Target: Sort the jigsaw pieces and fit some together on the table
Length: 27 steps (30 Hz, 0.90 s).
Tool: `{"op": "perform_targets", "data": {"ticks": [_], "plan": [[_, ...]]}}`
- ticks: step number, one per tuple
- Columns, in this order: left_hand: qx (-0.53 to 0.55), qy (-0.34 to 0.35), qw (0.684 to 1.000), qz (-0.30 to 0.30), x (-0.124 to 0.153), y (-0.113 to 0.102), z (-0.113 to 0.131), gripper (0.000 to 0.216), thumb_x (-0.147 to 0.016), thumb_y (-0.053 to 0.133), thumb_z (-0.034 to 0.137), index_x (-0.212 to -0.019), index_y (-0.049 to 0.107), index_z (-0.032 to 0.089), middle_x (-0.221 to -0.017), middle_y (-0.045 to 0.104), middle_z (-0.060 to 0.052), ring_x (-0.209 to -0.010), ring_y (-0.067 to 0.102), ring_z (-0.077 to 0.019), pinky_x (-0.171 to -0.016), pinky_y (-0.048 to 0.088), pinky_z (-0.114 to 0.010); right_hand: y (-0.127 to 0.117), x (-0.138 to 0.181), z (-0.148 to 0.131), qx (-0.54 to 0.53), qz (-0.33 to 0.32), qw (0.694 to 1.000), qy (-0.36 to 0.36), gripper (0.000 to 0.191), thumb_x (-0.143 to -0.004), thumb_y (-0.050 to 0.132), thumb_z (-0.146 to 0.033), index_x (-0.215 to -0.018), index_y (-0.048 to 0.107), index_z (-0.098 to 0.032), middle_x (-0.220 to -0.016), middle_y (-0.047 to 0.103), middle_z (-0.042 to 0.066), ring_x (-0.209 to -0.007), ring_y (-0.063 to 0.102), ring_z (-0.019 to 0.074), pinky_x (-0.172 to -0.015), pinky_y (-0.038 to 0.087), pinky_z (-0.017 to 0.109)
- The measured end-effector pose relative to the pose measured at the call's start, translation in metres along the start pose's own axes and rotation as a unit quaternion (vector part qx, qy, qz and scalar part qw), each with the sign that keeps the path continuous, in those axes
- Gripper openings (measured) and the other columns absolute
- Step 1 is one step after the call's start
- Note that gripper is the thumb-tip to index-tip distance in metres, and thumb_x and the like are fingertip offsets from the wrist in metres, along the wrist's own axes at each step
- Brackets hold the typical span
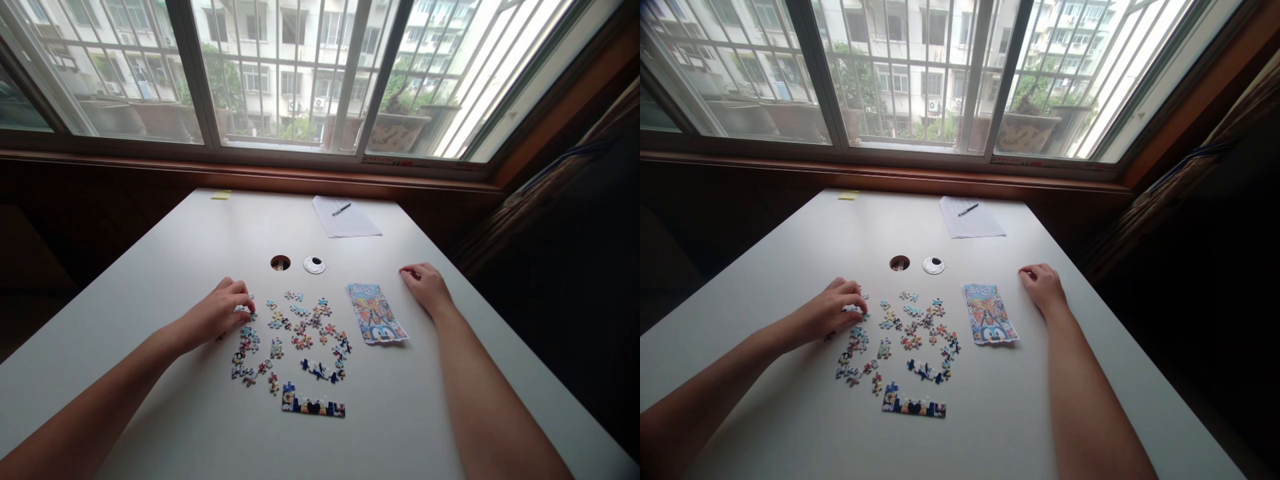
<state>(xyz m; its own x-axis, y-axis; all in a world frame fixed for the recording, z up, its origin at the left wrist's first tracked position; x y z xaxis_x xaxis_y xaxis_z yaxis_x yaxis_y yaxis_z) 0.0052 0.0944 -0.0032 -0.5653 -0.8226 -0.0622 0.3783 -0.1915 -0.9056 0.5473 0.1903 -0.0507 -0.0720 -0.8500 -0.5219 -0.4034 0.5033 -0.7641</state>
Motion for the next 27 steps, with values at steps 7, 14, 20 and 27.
{"op": "perform_targets", "data": {"ticks": [7, 14, 20, 27], "plan": [[0.007, 0.026, 1.000, 0.014, -0.0019, 0.0035, -0.0051, 0.016, -0.096, 0.063, 0.035, -0.100, 0.075, 0.026, -0.107, 0.061, -0.007, -0.105, 0.047, -0.0267, -0.088, 0.044, -0.038, -0.0001, 0.0000, 0.0007, 0.000, 0.003, 1.000, -0.001, 0.021, -0.085, 0.060, -0.035, -0.089, 0.077, -0.021, -0.090, 0.067, 0.006, -0.081, 0.063, 0.0219, -0.087, 0.052, 0.039], [0.024, 0.007, 1.000, 0.015, -0.0023, 0.0038, -0.0059, 0.016, -0.095, 0.063, 0.038, -0.099, 0.074, 0.026, -0.109, 0.060, -0.007, -0.107, 0.047, -0.0270, -0.092, 0.045, -0.040, 0.0002, -0.0003, 0.0026, -0.004, 0.001, 1.000, -0.001, 0.022, -0.085, 0.060, -0.036, -0.089, 0.077, -0.021, -0.091, 0.067, 0.006, -0.081, 0.064, 0.0215, -0.086, 0.052, 0.038], [0.034, 0.016, 0.999, 0.017, -0.0015, 0.0029, -0.0036, 0.022, -0.097, 0.060, 0.042, -0.100, 0.074, 0.025, -0.109, 0.060, -0.008, -0.107, 0.048, -0.0270, -0.092, 0.045, -0.040, 0.0003, -0.0003, 0.0033, -0.002, 0.001, 1.000, 0.003, 0.022, -0.085, 0.060, -0.036, -0.088, 0.077, -0.022, -0.092, 0.068, 0.006, -0.081, 0.064, 0.0220, -0.086, 0.052, 0.039], [0.014, 0.020, 0.999, 0.032, -0.0003, -0.0002, -0.0044, 0.017, -0.097, 0.062, 0.037, -0.097, 0.073, 0.025, -0.109, 0.061, -0.007, -0.107, 0.048, -0.0266, -0.090, 0.045, -0.039, 0.0000, -0.0005, 0.0019, -0.004, -0.001, 1.000, 0.001, 0.023, -0.084, 0.060, -0.036, -0.088, 0.077, -0.022, -0.092, 0.068, 0.006, -0.082, 0.065, 0.0225, -0.087, 0.052, 0.039]]}}
Point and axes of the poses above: each hand's wrist, its own x-axis away from the middle knuckle, its own y-axis out of the palm, z = x × y, the point moved 5 cm from there along -x, towards the middle knuckle
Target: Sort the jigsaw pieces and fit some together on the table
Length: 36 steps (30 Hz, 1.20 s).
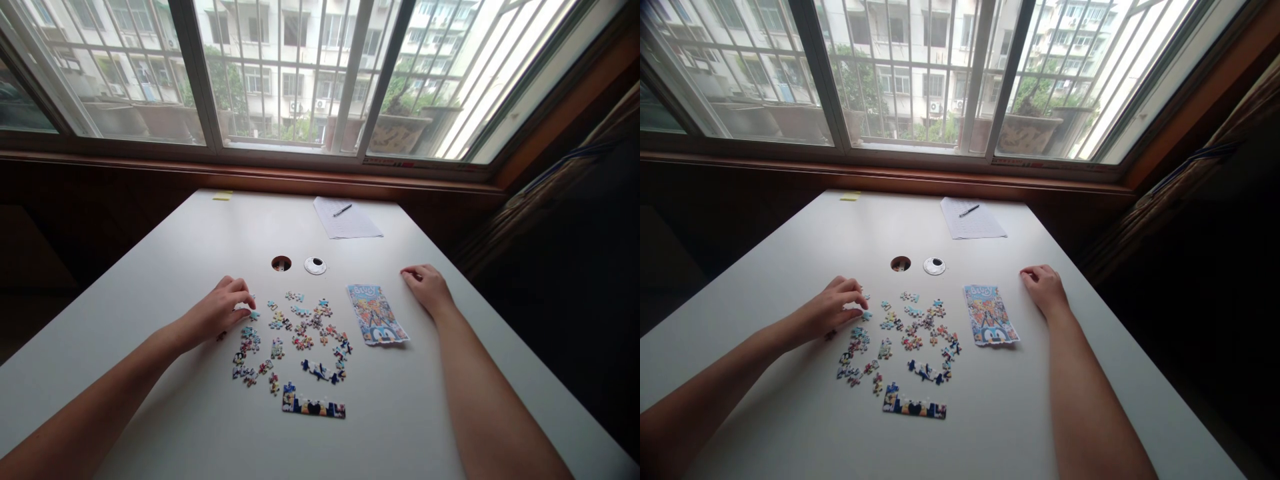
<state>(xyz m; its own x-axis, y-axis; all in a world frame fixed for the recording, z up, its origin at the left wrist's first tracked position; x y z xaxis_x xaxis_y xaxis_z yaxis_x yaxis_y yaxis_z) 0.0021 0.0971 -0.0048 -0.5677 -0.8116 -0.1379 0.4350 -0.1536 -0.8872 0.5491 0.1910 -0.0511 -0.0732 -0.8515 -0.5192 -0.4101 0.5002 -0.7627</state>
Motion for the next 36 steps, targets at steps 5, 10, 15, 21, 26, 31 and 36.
{"op": "perform_targets", "data": {"ticks": [5, 10, 15, 21, 26, 31, 36], "plan": [[-0.009, 0.008, 1.000, -0.009, 0.004, -0.005, 0.003, 0.020, -0.095, 0.065, 0.041, -0.106, 0.074, 0.027, -0.110, 0.061, -0.007, -0.108, 0.048, -0.0272, -0.089, 0.046, -0.039, -0.001, 0.000, 0.000, 0.000, 0.001, 1.000, 0.002, 0.023, -0.084, 0.060, -0.037, -0.088, 0.077, -0.022, -0.092, 0.067, 0.006, -0.081, 0.065, 0.0225, -0.088, 0.052, 0.039], [0.012, 0.053, 0.996, -0.074, 0.010, -0.008, 0.010, 0.022, -0.091, 0.072, 0.038, -0.112, 0.074, 0.032, -0.115, 0.061, -0.006, -0.114, 0.047, -0.0264, -0.095, 0.045, -0.038, -0.001, 0.000, -0.001, 0.001, -0.001, 1.000, 0.005, 0.023, -0.084, 0.060, -0.037, -0.088, 0.077, -0.022, -0.093, 0.068, 0.006, -0.081, 0.065, 0.0225, -0.088, 0.052, 0.039], [0.007, 0.057, 0.994, -0.098, 0.012, -0.006, 0.013, 0.014, -0.089, 0.074, 0.031, -0.104, 0.075, 0.031, -0.114, 0.063, -0.005, -0.115, 0.048, -0.0265, -0.096, 0.045, -0.037, -0.002, 0.000, -0.003, 0.003, -0.001, 1.000, 0.010, 0.021, -0.084, 0.060, -0.035, -0.088, 0.077, -0.022, -0.092, 0.067, 0.007, -0.082, 0.065, 0.0228, -0.088, 0.052, 0.039], [0.028, 0.047, 0.994, -0.092, 0.012, -0.006, 0.013, 0.009, -0.090, 0.072, 0.032, -0.098, 0.074, 0.028, -0.112, 0.063, -0.006, -0.115, 0.049, -0.0263, -0.096, 0.044, -0.038, -0.002, 0.000, -0.004, 0.004, -0.002, 1.000, 0.010, 0.021, -0.084, 0.060, -0.034, -0.088, 0.077, -0.022, -0.091, 0.067, 0.006, -0.082, 0.065, 0.0229, -0.088, 0.053, 0.039], [0.071, 0.001, 0.991, -0.112, 0.016, -0.010, 0.009, 0.016, -0.094, 0.065, 0.040, -0.093, 0.071, 0.025, -0.106, 0.066, -0.005, -0.110, 0.054, -0.0241, -0.092, 0.049, -0.035, -0.001, 0.000, -0.003, 0.003, -0.003, 1.000, 0.007, 0.022, -0.084, 0.060, -0.035, -0.087, 0.077, -0.022, -0.091, 0.067, 0.006, -0.082, 0.064, 0.0230, -0.088, 0.052, 0.039], [0.145, -0.096, 0.975, -0.138, 0.026, -0.012, 0.000, 0.027, -0.095, 0.060, 0.047, -0.096, 0.069, 0.022, -0.109, 0.061, -0.007, -0.084, 0.064, -0.0183, -0.072, 0.055, -0.031, -0.002, 0.000, -0.003, 0.006, -0.001, 1.000, 0.008, 0.022, -0.084, 0.060, -0.036, -0.087, 0.077, -0.022, -0.090, 0.067, 0.006, -0.082, 0.064, 0.0232, -0.089, 0.052, 0.041], [0.153, -0.092, 0.976, -0.124, 0.033, -0.018, 0.000, 0.028, -0.097, 0.058, 0.046, -0.108, 0.070, 0.023, -0.107, 0.064, -0.007, -0.086, 0.065, -0.0180, -0.075, 0.057, -0.031, -0.002, 0.000, -0.004, 0.008, -0.001, 1.000, 0.008, 0.022, -0.083, 0.060, -0.036, -0.086, 0.076, -0.022, -0.090, 0.067, 0.006, -0.083, 0.065, 0.0242, -0.089, 0.051, 0.041]]}}
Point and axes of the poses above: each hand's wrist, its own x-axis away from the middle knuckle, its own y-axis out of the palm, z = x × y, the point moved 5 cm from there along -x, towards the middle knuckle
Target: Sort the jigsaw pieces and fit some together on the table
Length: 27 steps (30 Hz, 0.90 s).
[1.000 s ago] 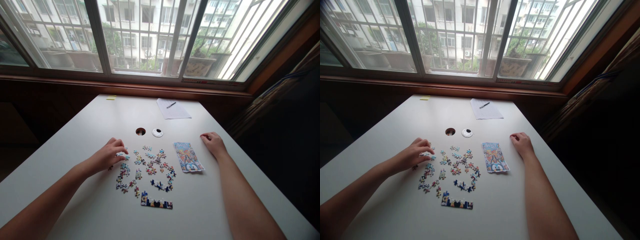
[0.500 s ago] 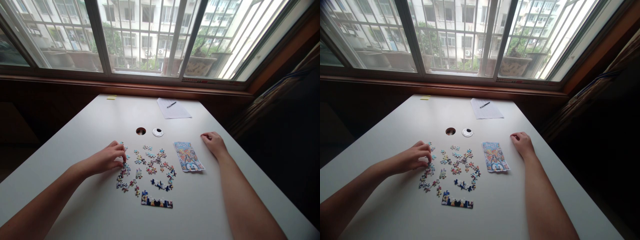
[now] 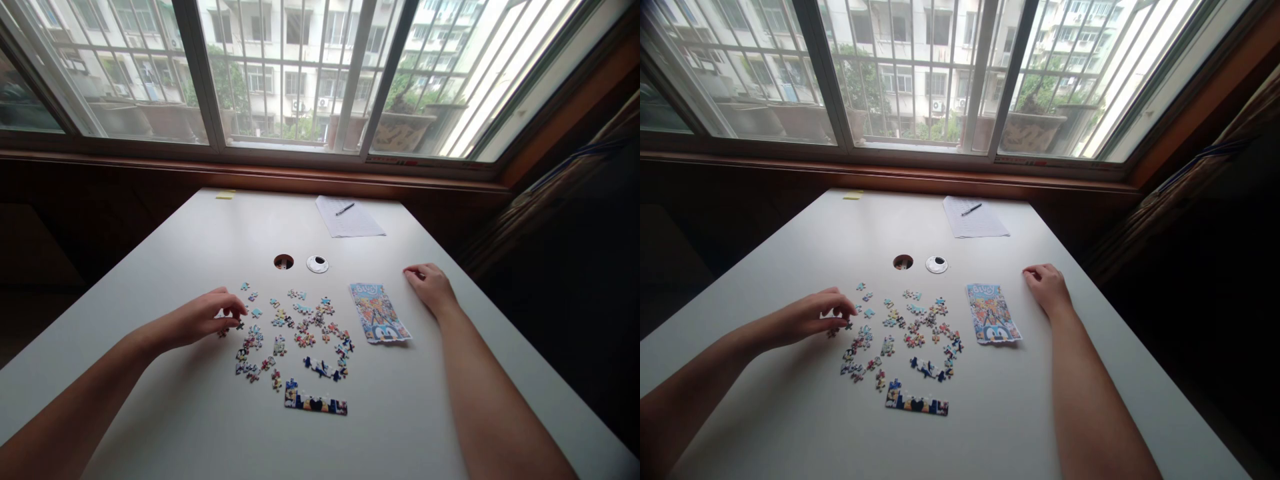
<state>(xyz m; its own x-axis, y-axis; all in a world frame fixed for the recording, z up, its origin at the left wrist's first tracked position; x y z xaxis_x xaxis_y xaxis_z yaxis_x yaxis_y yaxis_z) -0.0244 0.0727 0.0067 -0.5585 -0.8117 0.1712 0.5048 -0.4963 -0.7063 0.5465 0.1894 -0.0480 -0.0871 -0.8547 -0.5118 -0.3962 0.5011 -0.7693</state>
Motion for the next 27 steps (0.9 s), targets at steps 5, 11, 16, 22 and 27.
{"op": "perform_targets", "data": {"ticks": [5, 11, 16, 22, 27], "plan": [[-0.054, 0.078, 0.995, 0.013, 0.008, -0.001, 0.006, 0.023, -0.101, 0.054, 0.039, -0.102, 0.073, 0.025, -0.095, 0.070, -0.006, -0.096, 0.060, -0.0207, -0.083, 0.053, -0.031, 0.000, 0.000, -0.001, 0.002, 0.001, 1.000, 0.000, 0.021, -0.083, 0.060, -0.036, -0.086, 0.076, -0.023, -0.090, 0.067, 0.006, -0.084, 0.065, 0.0247, -0.089, 0.051, 0.041], [-0.075, 0.102, 0.990, 0.057, 0.013, -0.004, 0.010, 0.023, -0.102, 0.053, 0.035, -0.096, 0.072, 0.023, -0.094, 0.071, -0.006, -0.090, 0.059, -0.0193, -0.082, 0.051, -0.031, -0.001, 0.001, -0.003, 0.004, 0.003, 1.000, -0.002, 0.020, -0.083, 0.060, -0.036, -0.085, 0.076, -0.023, -0.089, 0.067, 0.006, -0.085, 0.065, 0.0249, -0.090, 0.051, 0.041], [-0.077, 0.070, 0.992, 0.071, 0.010, -0.006, 0.006, 0.021, -0.099, 0.057, 0.036, -0.094, 0.073, 0.024, -0.095, 0.071, -0.005, -0.093, 0.061, -0.0200, -0.083, 0.052, -0.032, -0.001, 0.000, -0.003, 0.004, 0.001, 1.000, -0.003, 0.021, -0.083, 0.060, -0.036, -0.085, 0.076, -0.023, -0.090, 0.067, 0.007, -0.085, 0.065, 0.0251, -0.090, 0.051, 0.042], [-0.025, 0.027, 0.997, 0.070, 0.004, 0.002, -0.001, 0.029, -0.096, 0.059, 0.046, -0.106, 0.073, 0.023, -0.101, 0.068, -0.007, -0.084, 0.066, -0.0196, -0.075, 0.058, -0.034, -0.001, 0.000, -0.003, 0.003, 0.001, 1.000, 0.001, 0.020, -0.082, 0.060, -0.035, -0.085, 0.076, -0.023, -0.089, 0.067, 0.007, -0.084, 0.064, 0.0250, -0.091, 0.051, 0.042], [-0.067, 0.046, 0.994, 0.066, 0.002, 0.000, 0.004, 0.027, -0.094, 0.062, 0.048, -0.102, 0.072, 0.023, -0.102, 0.070, -0.007, -0.095, 0.063, -0.0226, -0.079, 0.056, -0.035, -0.001, 0.000, -0.002, 0.002, 0.001, 1.000, 0.005, 0.020, -0.082, 0.060, -0.036, -0.085, 0.076, -0.024, -0.090, 0.068, 0.006, -0.084, 0.064, 0.0248, -0.090, 0.051, 0.042]]}}
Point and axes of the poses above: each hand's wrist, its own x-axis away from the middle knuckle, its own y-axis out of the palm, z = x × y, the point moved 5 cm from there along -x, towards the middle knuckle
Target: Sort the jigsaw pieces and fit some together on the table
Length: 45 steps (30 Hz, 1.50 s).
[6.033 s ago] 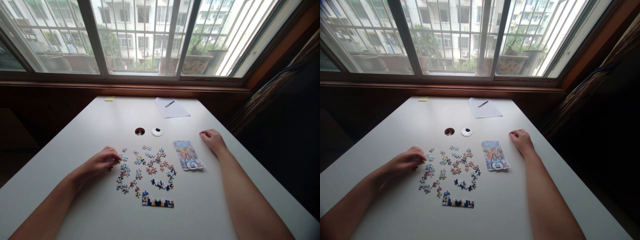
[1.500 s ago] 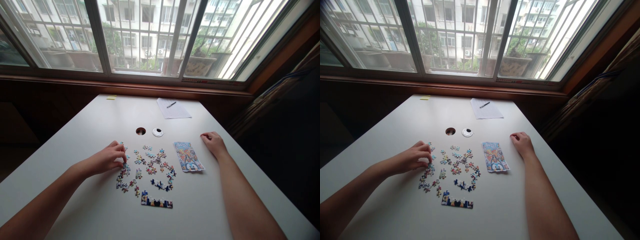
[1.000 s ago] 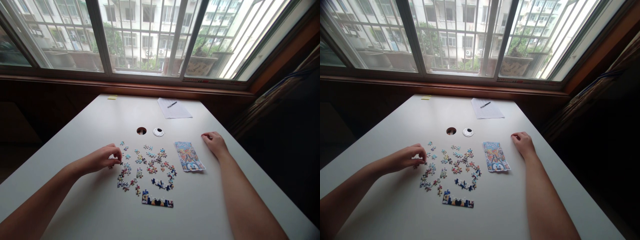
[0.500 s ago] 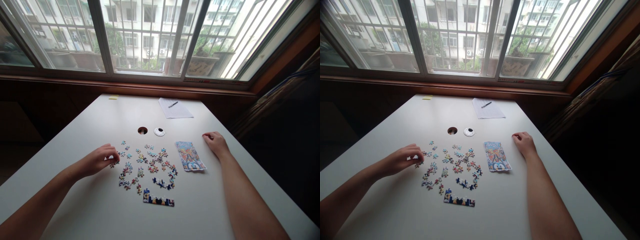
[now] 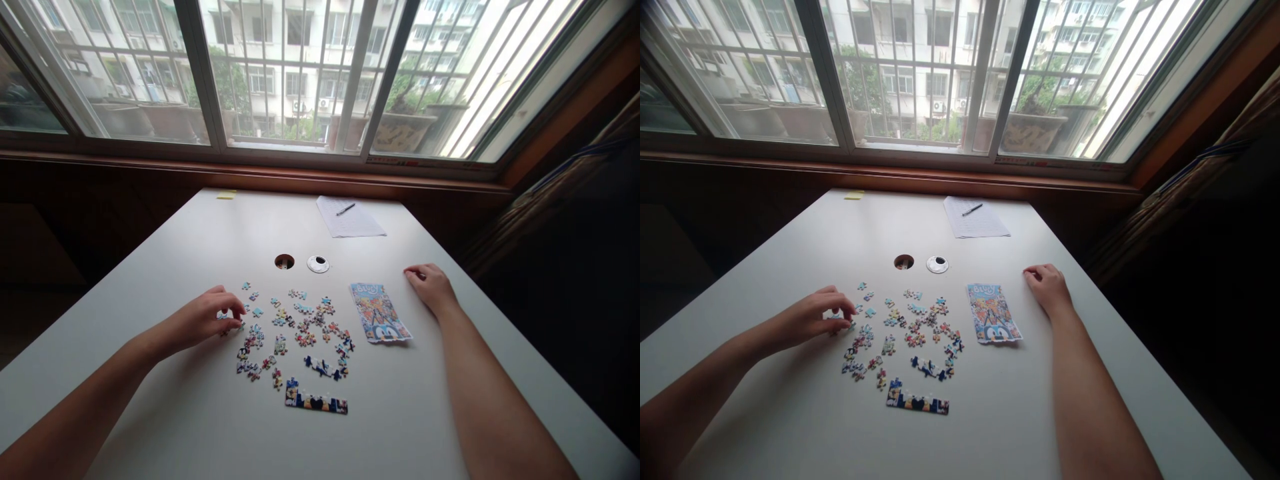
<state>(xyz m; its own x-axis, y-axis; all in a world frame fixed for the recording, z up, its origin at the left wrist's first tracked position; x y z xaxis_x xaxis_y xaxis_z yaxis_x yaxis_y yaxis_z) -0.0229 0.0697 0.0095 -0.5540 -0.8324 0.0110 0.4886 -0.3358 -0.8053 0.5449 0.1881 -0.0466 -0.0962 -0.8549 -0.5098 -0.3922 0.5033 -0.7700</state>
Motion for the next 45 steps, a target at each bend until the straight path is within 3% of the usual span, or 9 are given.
{"op": "perform_targets", "data": {"ticks": [7, 15, 25, 39, 45], "plan": [[-0.098, 0.035, 0.994, 0.026, 0.002, -0.010, -0.007, 0.022, -0.096, 0.064, 0.045, -0.105, 0.072, 0.027, -0.106, 0.070, -0.004, -0.102, 0.056, -0.0237, -0.088, 0.048, -0.036, 0.000, 0.000, 0.000, -0.001, -0.004, 1.000, 0.002, 0.020, -0.082, 0.060, -0.034, -0.085, 0.076, -0.023, -0.089, 0.067, 0.007, -0.085, 0.065, 0.0254, -0.090, 0.051, 0.042], [-0.137, 0.078, 0.987, 0.024, -0.020, 0.010, 0.000, 0.020, -0.097, 0.062, 0.036, -0.113, 0.073, 0.030, -0.113, 0.066, -0.006, -0.107, 0.052, -0.0258, -0.087, 0.046, -0.037, -0.001, 0.000, -0.001, -0.001, -0.003, 1.000, 0.002, 0.020, -0.082, 0.060, -0.035, -0.085, 0.076, -0.023, -0.090, 0.067, 0.007, -0.085, 0.065, 0.0250, -0.091, 0.051, 0.041], [-0.148, 0.071, 0.986, -0.001, -0.040, 0.018, 0.004, 0.012, -0.092, 0.068, 0.024, -0.102, 0.072, 0.029, -0.110, 0.065, -0.004, -0.106, 0.050, -0.0253, -0.088, 0.044, -0.037, 0.001, -0.001, 0.003, 0.000, -0.002, 1.000, -0.001, 0.021, -0.083, 0.061, -0.035, -0.086, 0.077, -0.022, -0.090, 0.067, 0.006, -0.083, 0.064, 0.0235, -0.088, 0.051, 0.039], [-0.117, 0.104, 0.987, 0.030, -0.035, 0.021, 0.006, 0.010, -0.093, 0.065, 0.023, -0.103, 0.065, 0.023, -0.107, 0.070, -0.005, -0.107, 0.054, -0.0250, -0.087, 0.048, -0.036, 0.001, -0.001, 0.002, 0.001, -0.007, 1.000, -0.002, 0.021, -0.083, 0.061, -0.036, -0.087, 0.077, -0.022, -0.090, 0.068, 0.007, -0.084, 0.065, 0.0242, -0.088, 0.051, 0.040], [-0.079, 0.112, 0.989, 0.047, -0.037, 0.016, 0.014, 0.007, -0.095, 0.058, 0.021, -0.092, 0.065, 0.021, -0.095, 0.071, -0.004, -0.094, 0.060, -0.0210, -0.079, 0.050, -0.033, 0.001, -0.001, 0.003, 0.003, -0.008, 1.000, -0.002, 0.022, -0.083, 0.061, -0.036, -0.087, 0.077, -0.022, -0.091, 0.067, 0.007, -0.085, 0.065, 0.0244, -0.089, 0.051, 0.040]]}}
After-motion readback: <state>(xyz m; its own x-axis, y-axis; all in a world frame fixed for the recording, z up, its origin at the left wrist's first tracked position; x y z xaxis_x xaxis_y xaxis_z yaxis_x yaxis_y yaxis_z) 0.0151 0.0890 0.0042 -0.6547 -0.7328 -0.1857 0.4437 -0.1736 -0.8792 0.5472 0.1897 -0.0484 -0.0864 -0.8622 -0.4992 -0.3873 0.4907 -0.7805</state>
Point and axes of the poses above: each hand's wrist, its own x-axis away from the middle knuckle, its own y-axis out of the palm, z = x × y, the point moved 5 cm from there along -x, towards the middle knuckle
